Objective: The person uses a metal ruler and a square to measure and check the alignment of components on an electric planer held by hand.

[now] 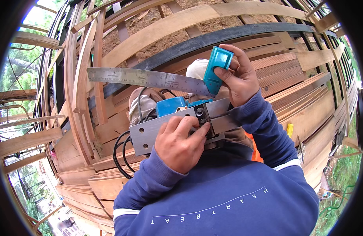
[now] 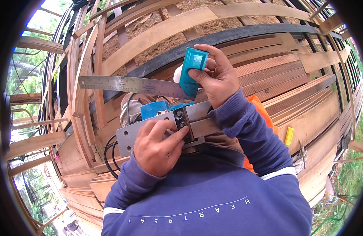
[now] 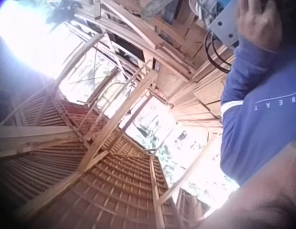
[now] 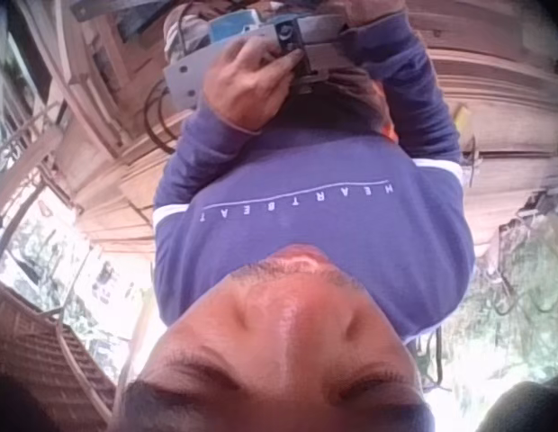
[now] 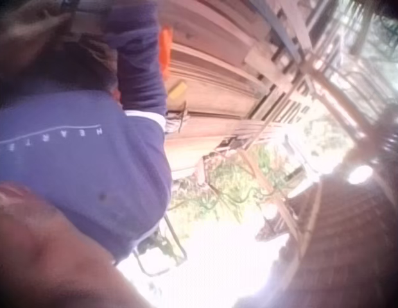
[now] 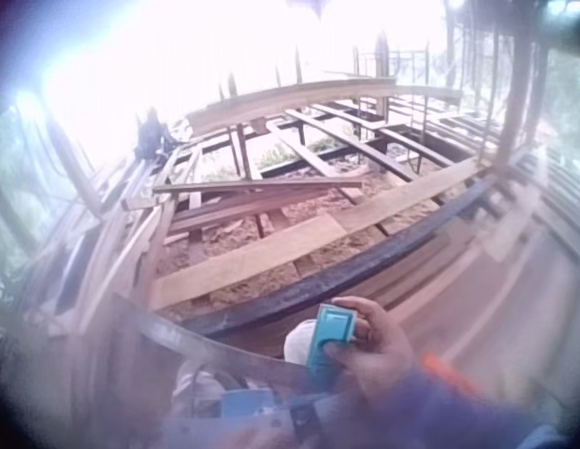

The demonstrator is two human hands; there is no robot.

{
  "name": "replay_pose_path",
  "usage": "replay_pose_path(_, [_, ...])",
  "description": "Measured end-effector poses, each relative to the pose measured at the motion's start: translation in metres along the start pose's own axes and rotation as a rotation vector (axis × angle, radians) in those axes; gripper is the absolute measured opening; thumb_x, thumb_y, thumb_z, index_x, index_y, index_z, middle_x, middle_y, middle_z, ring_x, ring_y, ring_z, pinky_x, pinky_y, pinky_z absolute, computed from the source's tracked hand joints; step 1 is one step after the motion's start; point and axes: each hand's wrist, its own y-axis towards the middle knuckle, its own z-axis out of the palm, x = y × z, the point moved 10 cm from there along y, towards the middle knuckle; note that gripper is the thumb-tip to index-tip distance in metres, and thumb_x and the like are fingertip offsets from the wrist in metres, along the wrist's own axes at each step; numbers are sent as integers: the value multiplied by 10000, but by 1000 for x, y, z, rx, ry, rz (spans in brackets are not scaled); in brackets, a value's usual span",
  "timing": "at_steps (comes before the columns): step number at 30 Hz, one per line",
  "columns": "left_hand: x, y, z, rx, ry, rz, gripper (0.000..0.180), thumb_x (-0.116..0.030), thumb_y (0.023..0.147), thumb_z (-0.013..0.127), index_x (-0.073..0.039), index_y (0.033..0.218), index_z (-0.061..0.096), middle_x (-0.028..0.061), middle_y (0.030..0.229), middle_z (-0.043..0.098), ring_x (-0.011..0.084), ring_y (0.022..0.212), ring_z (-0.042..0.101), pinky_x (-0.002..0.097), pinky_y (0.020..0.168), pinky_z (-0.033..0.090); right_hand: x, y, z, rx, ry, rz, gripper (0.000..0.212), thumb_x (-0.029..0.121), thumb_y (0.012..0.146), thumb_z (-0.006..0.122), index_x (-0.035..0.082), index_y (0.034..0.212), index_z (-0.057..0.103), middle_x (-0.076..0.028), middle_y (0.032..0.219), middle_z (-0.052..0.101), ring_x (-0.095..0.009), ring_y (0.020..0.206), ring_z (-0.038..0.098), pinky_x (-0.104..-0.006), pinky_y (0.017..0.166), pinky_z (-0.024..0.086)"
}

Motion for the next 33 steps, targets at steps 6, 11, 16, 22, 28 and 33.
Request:
replay_pose_path(6, [28, 12, -14, -62, -106, -72, 152, -59, 821, 753, -45, 972, 754, 109, 892, 651, 299, 802, 672, 399, 738, 546, -3, 3, 5, -11, 32, -13, 566, -59, 939, 697, 87, 1449, 501, -91, 1119, 722, -156, 1034, 690, -297, 907, 572])
replay_pose_path(11, [25, 23, -1, 14, -80, -52, 110, -80, 813, 759, -52, 917, 739, 105, 896, 654, 317, 813, 669, 401, 743, 551, -3, 2, 1, -12, 37, 4, 570, -72, 937, 690, 82, 1451, 498, -92, 1120, 721, -153, 1028, 689, -297, 903, 571])
replay_pose_path(16, [17, 32, 5, 53, -39, -45, 90, -81, 798, 760, -50, 875, 724, 110, 859, 630, 323, 796, 656, 413, 731, 546, -2, 1, -1, -11, 38, -4, 564, -66, 938, 694, 77, 1448, 500, -93, 1123, 718, -154, 1029, 689, -295, 901, 573])
replay_pose_path(22, [16, 30, 11, 37, 32, -62, 97, -79, 798, 768, -48, 857, 698, 115, 840, 610, 323, 782, 646, 423, 717, 537, 0, 1, -2, -17, 37, 5, 559, -64, 938, 695, 82, 1443, 504, -96, 1126, 716, -156, 1027, 689, -296, 901, 581])
replay_pose_path(28, [16, 29, 6, 5, -8, -66, 109, -77, 811, 760, -52, 892, 692, 120, 829, 599, 332, 756, 638, 424, 696, 526, 0, 2, -3, -8, 23, -1, 555, -65, 938, 694, 85, 1439, 507, -97, 1133, 716, -154, 1025, 689, -301, 897, 584])
replay_pose_path(33, [18, 29, 5, 54, -91, -29, 99, -77, 812, 749, -55, 893, 696, 119, 817, 590, 338, 726, 631, 431, 668, 522, -2, 2, -3, -13, 32, 5, 558, -66, 938, 694, 85, 1441, 506, -93, 1121, 718, -150, 1022, 688, -300, 894, 583])
